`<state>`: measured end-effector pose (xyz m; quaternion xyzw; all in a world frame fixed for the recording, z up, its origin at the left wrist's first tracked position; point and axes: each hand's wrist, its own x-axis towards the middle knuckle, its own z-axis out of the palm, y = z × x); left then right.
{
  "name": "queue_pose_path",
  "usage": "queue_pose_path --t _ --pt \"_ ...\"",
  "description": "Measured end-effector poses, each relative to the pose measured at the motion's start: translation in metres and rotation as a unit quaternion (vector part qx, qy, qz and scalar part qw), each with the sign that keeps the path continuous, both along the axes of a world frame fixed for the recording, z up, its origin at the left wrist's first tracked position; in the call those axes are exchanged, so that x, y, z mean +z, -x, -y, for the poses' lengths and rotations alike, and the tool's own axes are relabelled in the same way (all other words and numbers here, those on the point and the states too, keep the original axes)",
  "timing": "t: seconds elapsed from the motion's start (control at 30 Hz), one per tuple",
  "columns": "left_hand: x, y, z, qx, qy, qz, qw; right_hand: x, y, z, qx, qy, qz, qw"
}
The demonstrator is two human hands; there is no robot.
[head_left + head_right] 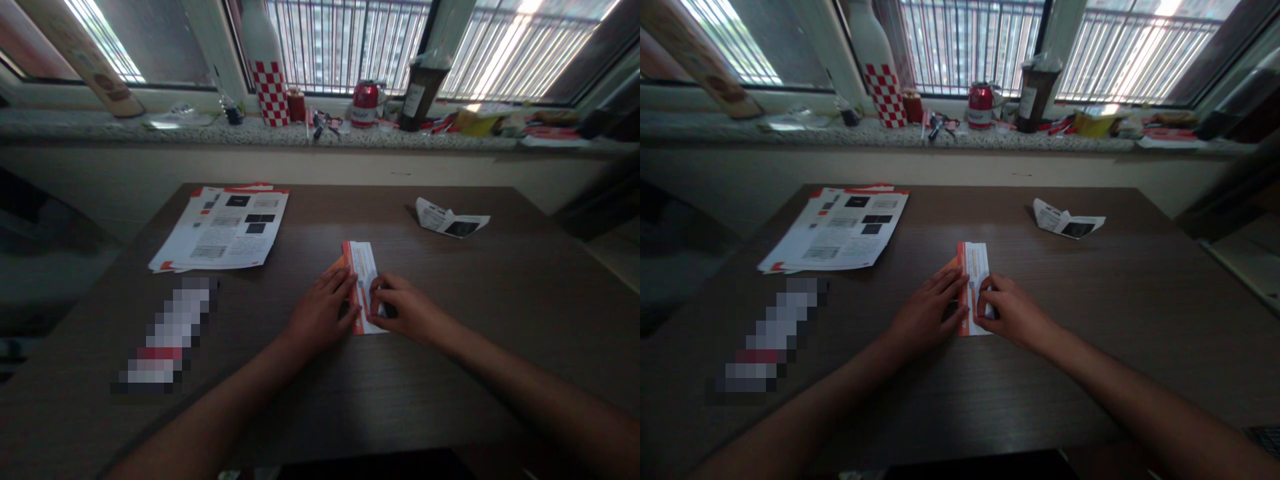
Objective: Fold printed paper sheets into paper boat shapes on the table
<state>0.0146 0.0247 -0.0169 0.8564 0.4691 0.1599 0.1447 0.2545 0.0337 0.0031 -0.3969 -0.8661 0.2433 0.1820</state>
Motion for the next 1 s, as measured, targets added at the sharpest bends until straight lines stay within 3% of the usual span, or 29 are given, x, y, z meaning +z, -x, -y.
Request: queue_pose_path --t 0.4,0.7,1.0 --pt "0.0 0.001 0.001 -0.002 -0.006 -0.008 1.0 0.01 -0.01 0.021 0.032 -0.013 0.01 0.999" --pt "-0.002 0.001 0.001 0.002 -0.004 -0.005 1.0 0.003 -0.024 0.035 0.104 -0.115 0.101 0.983" --pt "0.0 0.001 0.002 0.003 -0.002 -0.007 1.0 0.0 -0.034 0.046 0.149 -0.096 0.134 0.975"
